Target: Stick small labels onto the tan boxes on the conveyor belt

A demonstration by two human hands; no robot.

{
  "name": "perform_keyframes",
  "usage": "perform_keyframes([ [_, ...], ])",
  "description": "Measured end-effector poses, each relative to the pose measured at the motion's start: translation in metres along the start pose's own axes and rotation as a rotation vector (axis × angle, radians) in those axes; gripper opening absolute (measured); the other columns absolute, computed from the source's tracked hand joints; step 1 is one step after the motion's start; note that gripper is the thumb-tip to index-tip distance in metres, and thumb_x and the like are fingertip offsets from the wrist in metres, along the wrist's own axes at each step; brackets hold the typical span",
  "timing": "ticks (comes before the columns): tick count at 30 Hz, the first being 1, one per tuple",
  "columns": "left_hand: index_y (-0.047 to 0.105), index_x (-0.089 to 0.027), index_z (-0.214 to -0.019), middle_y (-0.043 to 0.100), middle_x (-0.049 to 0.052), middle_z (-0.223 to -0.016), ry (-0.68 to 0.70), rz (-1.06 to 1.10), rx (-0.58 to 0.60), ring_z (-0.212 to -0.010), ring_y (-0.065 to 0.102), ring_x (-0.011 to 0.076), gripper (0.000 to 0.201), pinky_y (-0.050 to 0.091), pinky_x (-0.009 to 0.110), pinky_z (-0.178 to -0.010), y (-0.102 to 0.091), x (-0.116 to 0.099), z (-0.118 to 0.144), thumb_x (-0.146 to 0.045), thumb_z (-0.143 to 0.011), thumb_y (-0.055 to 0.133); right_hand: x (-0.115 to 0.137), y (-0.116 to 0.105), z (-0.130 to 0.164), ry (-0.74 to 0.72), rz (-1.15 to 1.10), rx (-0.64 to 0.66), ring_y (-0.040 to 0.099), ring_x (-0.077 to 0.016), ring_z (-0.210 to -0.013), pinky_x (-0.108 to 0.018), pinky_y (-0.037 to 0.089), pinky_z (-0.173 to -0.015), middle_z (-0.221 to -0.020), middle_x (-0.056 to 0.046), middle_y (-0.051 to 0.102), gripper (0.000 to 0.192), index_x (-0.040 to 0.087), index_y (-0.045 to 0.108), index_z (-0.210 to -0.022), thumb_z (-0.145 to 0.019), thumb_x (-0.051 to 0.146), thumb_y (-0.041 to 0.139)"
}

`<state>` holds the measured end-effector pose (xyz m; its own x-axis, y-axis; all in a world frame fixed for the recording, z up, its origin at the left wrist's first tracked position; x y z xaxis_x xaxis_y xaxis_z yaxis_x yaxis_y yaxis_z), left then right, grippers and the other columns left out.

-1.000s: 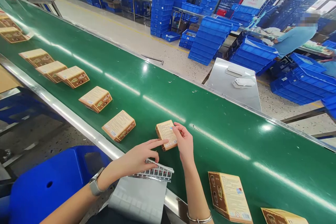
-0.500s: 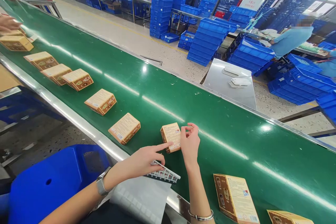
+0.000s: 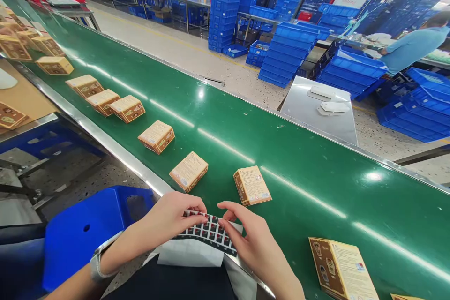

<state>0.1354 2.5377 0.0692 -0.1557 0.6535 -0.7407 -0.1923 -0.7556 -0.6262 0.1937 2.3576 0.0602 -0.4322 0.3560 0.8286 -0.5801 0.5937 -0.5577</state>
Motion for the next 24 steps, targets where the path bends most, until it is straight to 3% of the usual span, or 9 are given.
perform_keyframes([
  [2,0.074,-0.023,-0.082,0.073,-0.003,-0.074,0.019,-0.010,-0.006,-0.068,0.063,0.0139,0.015,0.037,0.023,-0.062,0.003,0.000,0.002,-0.028,-0.089,0.061,0.009,0.003,-0.001,-0.134,0.131,-0.038,0.070,-0.0202,-0.082,-0.031,0.060,-0.069,-0.090,-0.003,0.072,0.017,0.027,0.066,-0.110,-0.095,0.028,0.059],
  [5,0.074,-0.022,-0.083,0.073,-0.002,-0.074,0.002,0.004,-0.020,-0.066,0.062,0.0143,0.018,0.037,0.024,-0.060,0.006,0.001,0.002,-0.030,-0.089,0.060,0.022,0.008,0.002,-0.327,0.330,-0.148,0.068,-0.0259,-0.099,-0.046,0.054,-0.090,-0.103,-0.006,0.073,0.014,0.027,0.067,-0.102,-0.095,0.018,0.058],
  [9,0.074,-0.022,-0.083,0.073,-0.002,-0.074,-0.083,0.042,-0.033,-0.067,0.063,0.0155,0.016,0.039,0.024,-0.060,0.000,0.009,0.003,-0.033,-0.087,0.062,0.020,0.017,0.012,-0.411,0.338,-0.264,0.066,-0.0281,-0.111,-0.050,0.048,-0.098,-0.113,-0.006,0.072,0.025,0.028,0.068,-0.102,-0.091,0.008,0.058],
  [11,0.073,-0.022,-0.081,0.073,-0.001,-0.075,-0.118,0.033,-0.036,-0.071,0.064,0.0169,0.016,0.042,0.025,-0.062,-0.009,0.019,0.008,-0.033,-0.087,0.063,0.005,0.018,0.010,-0.290,0.137,-0.332,0.067,-0.0281,-0.110,-0.048,0.051,-0.095,-0.113,-0.007,0.072,0.016,0.027,0.067,-0.097,-0.091,0.014,0.061],
  [13,0.072,-0.021,-0.081,0.075,0.001,-0.084,-0.090,0.018,-0.044,-0.081,0.067,0.0190,0.014,0.047,0.027,-0.070,-0.020,0.030,0.015,-0.032,-0.087,0.065,-0.022,0.020,0.002,-0.059,-0.163,-0.425,0.070,-0.0273,-0.106,-0.047,0.054,-0.092,-0.117,-0.009,0.070,0.008,0.026,0.064,-0.101,-0.094,0.026,0.060],
  [16,0.071,-0.021,-0.078,0.067,0.005,-0.130,0.054,0.013,-0.024,-0.125,0.056,0.0276,0.009,0.049,0.037,-0.094,-0.027,0.046,0.021,-0.027,-0.084,0.070,-0.056,0.037,-0.023,0.190,-0.548,-0.466,0.071,-0.0271,-0.105,-0.047,0.057,-0.091,-0.135,-0.014,0.059,0.034,0.026,0.054,-0.124,-0.094,0.042,0.059],
  [19,0.072,-0.022,-0.076,0.042,0.000,-0.157,0.157,0.038,0.069,-0.151,0.022,0.0334,0.007,0.039,0.050,-0.110,-0.014,0.060,0.018,-0.025,-0.082,0.073,-0.068,0.054,-0.052,0.251,-0.725,-0.402,0.065,-0.0277,-0.118,-0.046,0.055,-0.096,-0.151,-0.015,0.045,0.055,0.027,0.046,-0.136,-0.089,0.048,0.065],
  [22,0.072,-0.021,-0.077,0.034,-0.002,-0.161,0.227,0.032,0.115,-0.153,0.015,0.0325,0.006,0.032,0.052,-0.117,0.007,0.066,0.009,-0.024,-0.082,0.075,-0.073,0.058,-0.070,0.309,-0.762,-0.386,0.062,-0.0274,-0.121,-0.044,0.053,-0.099,-0.147,-0.013,0.051,0.055,0.025,0.054,-0.129,-0.083,0.048,0.072],
  [24,0.072,-0.020,-0.076,0.031,-0.003,-0.162,0.263,-0.001,0.107,-0.153,0.014,0.0317,0.006,0.031,0.050,-0.119,0.018,0.066,0.005,-0.022,-0.081,0.076,-0.075,0.056,-0.074,0.349,-0.759,-0.393,0.064,-0.0277,-0.116,-0.043,0.053,-0.097,-0.138,-0.013,0.059,0.045,0.021,0.064,-0.113,-0.080,0.049,0.074],
])
Point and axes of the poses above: each hand's wrist, its own z-axis away from the middle knuckle, its own y-axis out of the palm, x = y × z, the point moved 5 cm from there along -z, towards the middle knuckle
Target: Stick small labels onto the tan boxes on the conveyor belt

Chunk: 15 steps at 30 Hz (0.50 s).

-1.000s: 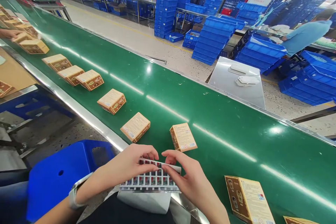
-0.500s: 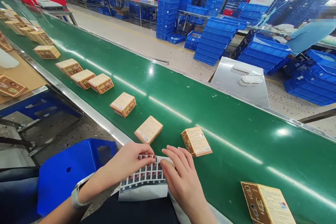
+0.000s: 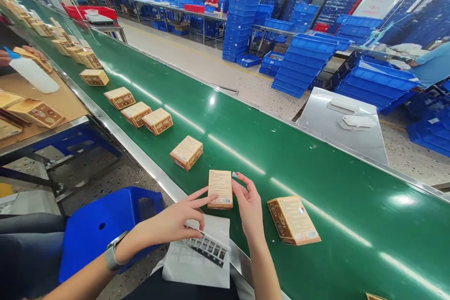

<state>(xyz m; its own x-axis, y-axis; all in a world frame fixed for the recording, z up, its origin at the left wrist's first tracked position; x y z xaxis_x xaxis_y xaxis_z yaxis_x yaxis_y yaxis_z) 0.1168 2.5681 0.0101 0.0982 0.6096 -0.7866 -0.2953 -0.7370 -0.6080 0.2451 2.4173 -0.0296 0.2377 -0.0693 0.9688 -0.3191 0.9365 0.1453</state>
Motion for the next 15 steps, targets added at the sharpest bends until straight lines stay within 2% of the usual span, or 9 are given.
perform_keyframes([
  [4,0.072,-0.019,-0.075,0.029,-0.002,-0.162,0.033,-0.098,-0.021,-0.153,0.014,0.0317,0.006,0.033,0.048,-0.119,0.014,-0.003,-0.003,-0.019,-0.078,0.077,-0.006,-0.005,0.000,0.021,-0.028,-0.066,0.066,-0.0269,-0.109,-0.039,0.054,-0.092,-0.131,-0.011,0.064,0.036,0.018,0.068,-0.085,-0.074,0.051,0.077],
  [9,0.070,-0.017,-0.073,0.024,-0.002,-0.164,0.061,-0.256,-0.034,-0.153,0.016,0.0322,0.008,0.035,0.044,-0.119,0.029,-0.012,-0.002,-0.014,-0.080,0.073,-0.018,-0.012,0.009,0.039,-0.090,-0.195,0.066,-0.0260,-0.103,-0.035,0.055,-0.083,-0.124,-0.010,0.067,0.033,0.019,0.068,-0.080,-0.069,0.048,0.080],
  [15,0.071,-0.016,-0.074,0.023,-0.001,-0.164,0.124,-0.307,-0.021,-0.152,0.018,0.0334,0.009,0.035,0.046,-0.118,0.039,-0.024,-0.008,-0.015,-0.082,0.070,-0.015,-0.023,0.018,-0.003,-0.024,-0.223,0.066,-0.0257,-0.100,-0.035,0.054,-0.080,-0.122,-0.011,0.066,0.034,0.018,0.066,-0.081,-0.071,0.047,0.079],
])
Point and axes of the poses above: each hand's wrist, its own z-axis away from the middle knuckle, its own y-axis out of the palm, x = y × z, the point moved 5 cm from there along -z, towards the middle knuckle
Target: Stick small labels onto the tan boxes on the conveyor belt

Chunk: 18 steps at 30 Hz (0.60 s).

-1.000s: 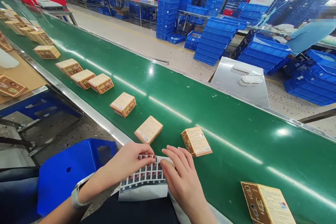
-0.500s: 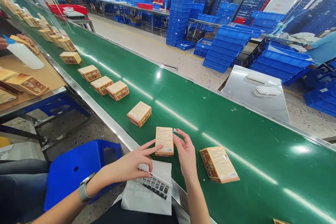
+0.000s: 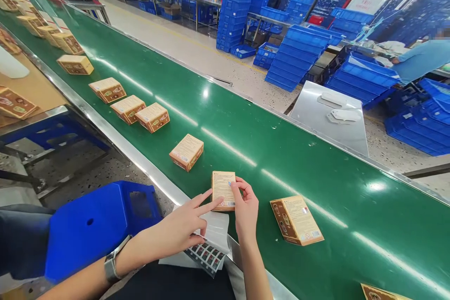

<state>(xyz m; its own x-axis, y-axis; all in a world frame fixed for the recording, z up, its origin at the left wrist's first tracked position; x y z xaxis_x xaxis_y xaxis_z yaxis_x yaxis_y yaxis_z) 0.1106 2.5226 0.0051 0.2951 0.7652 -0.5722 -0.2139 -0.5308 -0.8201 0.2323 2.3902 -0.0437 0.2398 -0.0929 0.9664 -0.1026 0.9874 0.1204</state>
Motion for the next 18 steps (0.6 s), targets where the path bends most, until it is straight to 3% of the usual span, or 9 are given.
perform_keyframes([
  [4,0.072,-0.016,-0.074,0.020,0.001,-0.165,0.021,-0.023,0.039,-0.152,0.016,0.0361,0.006,0.029,0.052,-0.121,0.008,-0.005,-0.006,-0.016,-0.080,0.074,0.007,-0.007,0.006,-0.105,0.196,-0.062,0.068,-0.0243,-0.095,-0.035,0.054,-0.078,-0.118,-0.012,0.067,0.035,0.018,0.061,-0.085,-0.078,0.051,0.073],
  [8,0.071,-0.015,-0.072,0.022,0.003,-0.165,0.053,-0.020,0.062,-0.151,0.017,0.0396,0.007,0.027,0.057,-0.119,0.013,-0.010,-0.010,-0.015,-0.078,0.075,0.016,-0.021,0.000,-0.132,0.399,-0.167,0.069,-0.0226,-0.082,-0.034,0.053,-0.072,-0.108,-0.011,0.069,0.055,0.020,0.050,-0.114,-0.076,0.051,0.075],
  [11,0.073,-0.018,-0.076,0.041,0.004,-0.157,0.023,0.066,0.026,-0.141,0.042,0.0368,0.005,0.037,0.050,-0.112,0.004,-0.012,-0.012,-0.020,-0.079,0.076,0.031,-0.036,-0.003,-0.170,0.493,-0.217,0.068,-0.0211,-0.074,-0.034,0.052,-0.066,-0.109,-0.012,0.069,0.059,0.019,0.044,-0.123,-0.080,0.051,0.069],
  [13,0.075,-0.021,-0.082,0.065,0.004,-0.135,-0.084,0.177,-0.016,-0.112,0.067,0.0262,0.005,0.048,0.037,-0.095,-0.009,-0.009,-0.011,-0.026,-0.084,0.073,0.052,-0.041,0.006,-0.290,0.538,-0.189,0.068,-0.0219,-0.084,-0.034,0.052,-0.073,-0.113,-0.012,0.067,0.047,0.020,0.049,-0.120,-0.086,0.049,0.063],
  [15,0.075,-0.023,-0.087,0.077,0.000,-0.102,-0.203,0.294,-0.051,-0.085,0.072,0.0174,0.009,0.049,0.026,-0.078,-0.024,-0.006,-0.009,-0.030,-0.088,0.070,0.072,-0.035,0.023,-0.385,0.576,0.038,0.066,-0.0222,-0.096,-0.034,0.052,-0.082,-0.114,-0.009,0.068,0.034,0.023,0.056,-0.115,-0.090,0.046,0.061],
  [18,0.076,-0.022,-0.089,0.076,-0.002,-0.080,-0.294,0.461,-0.057,-0.077,0.070,0.0146,0.012,0.045,0.021,-0.070,-0.043,-0.006,-0.006,-0.032,-0.088,0.069,0.088,-0.012,0.057,-0.376,0.650,0.576,0.066,-0.0206,-0.096,-0.031,0.052,-0.086,-0.102,-0.003,0.071,0.023,0.026,0.065,-0.110,-0.090,0.038,0.066],
])
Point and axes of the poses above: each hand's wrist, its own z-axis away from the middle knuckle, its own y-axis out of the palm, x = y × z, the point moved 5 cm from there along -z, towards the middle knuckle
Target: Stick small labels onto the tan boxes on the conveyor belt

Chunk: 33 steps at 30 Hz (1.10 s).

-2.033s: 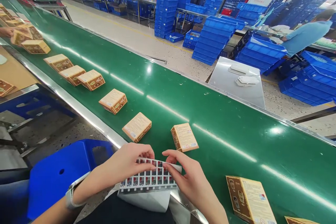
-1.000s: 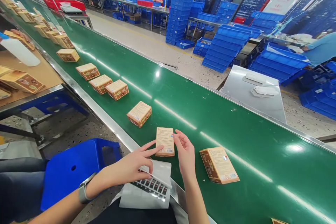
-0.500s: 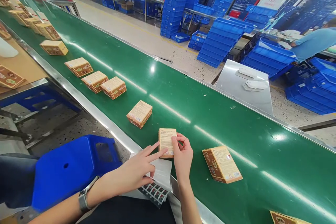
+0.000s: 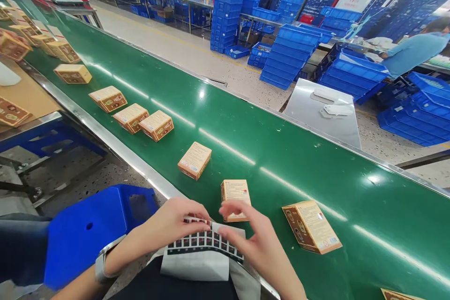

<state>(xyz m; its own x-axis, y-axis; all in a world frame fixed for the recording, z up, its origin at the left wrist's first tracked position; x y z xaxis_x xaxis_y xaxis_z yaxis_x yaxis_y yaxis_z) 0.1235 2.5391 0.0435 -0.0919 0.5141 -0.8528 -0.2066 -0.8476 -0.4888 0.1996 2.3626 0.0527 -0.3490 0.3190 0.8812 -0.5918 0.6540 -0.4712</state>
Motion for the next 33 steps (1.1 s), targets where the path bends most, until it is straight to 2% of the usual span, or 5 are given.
perform_keyframes([
  [7,0.077,-0.021,-0.081,0.074,-0.002,-0.074,-0.155,0.016,0.000,-0.072,0.066,0.0151,0.014,0.040,0.021,-0.063,-0.013,0.004,0.008,-0.035,-0.080,0.074,0.015,0.013,0.000,-0.121,0.163,0.077,0.063,-0.0185,-0.078,-0.030,0.049,-0.073,-0.083,0.001,0.069,0.010,0.028,0.067,-0.102,-0.094,0.025,0.064],
  [16,0.077,-0.020,-0.080,0.072,-0.003,-0.072,-0.238,0.048,-0.046,-0.067,0.061,0.0130,0.021,0.039,0.022,-0.061,-0.014,0.014,0.008,-0.035,-0.086,0.063,0.034,0.034,0.012,-0.518,0.505,-0.201,0.066,-0.0237,-0.102,-0.049,0.029,-0.107,-0.103,-0.004,0.074,0.017,0.024,0.065,-0.099,-0.093,0.009,0.059],
  [24,0.075,-0.021,-0.078,0.074,0.005,-0.115,-0.009,-0.074,0.027,-0.110,0.065,0.0231,0.012,0.050,0.029,-0.087,-0.041,0.031,0.015,-0.031,-0.084,0.071,-0.054,0.037,-0.033,0.273,-0.444,-0.476,0.061,-0.0246,-0.121,-0.041,0.051,-0.098,-0.134,-0.008,0.063,0.032,0.025,0.061,-0.115,-0.093,0.048,0.058],
  [28,0.075,-0.022,-0.074,0.036,-0.001,-0.160,0.181,-0.234,0.053,-0.151,0.023,0.0309,0.010,0.026,0.051,-0.120,-0.035,0.038,0.000,-0.026,-0.082,0.075,-0.079,0.055,-0.069,0.321,-0.659,-0.576,0.062,-0.0256,-0.120,-0.039,0.052,-0.097,-0.130,-0.011,0.065,0.047,0.020,0.062,-0.114,-0.084,0.055,0.065],
  [33,0.074,-0.020,-0.076,0.021,0.001,-0.164,0.277,-0.362,0.101,-0.150,0.027,0.0261,0.005,0.018,0.045,-0.126,-0.010,0.047,-0.015,-0.018,-0.080,0.076,-0.086,0.062,-0.075,0.339,-0.702,-0.674,0.065,-0.0278,-0.113,-0.039,0.056,-0.088,-0.134,-0.015,0.062,0.043,0.017,0.064,-0.102,-0.080,0.054,0.067],
])
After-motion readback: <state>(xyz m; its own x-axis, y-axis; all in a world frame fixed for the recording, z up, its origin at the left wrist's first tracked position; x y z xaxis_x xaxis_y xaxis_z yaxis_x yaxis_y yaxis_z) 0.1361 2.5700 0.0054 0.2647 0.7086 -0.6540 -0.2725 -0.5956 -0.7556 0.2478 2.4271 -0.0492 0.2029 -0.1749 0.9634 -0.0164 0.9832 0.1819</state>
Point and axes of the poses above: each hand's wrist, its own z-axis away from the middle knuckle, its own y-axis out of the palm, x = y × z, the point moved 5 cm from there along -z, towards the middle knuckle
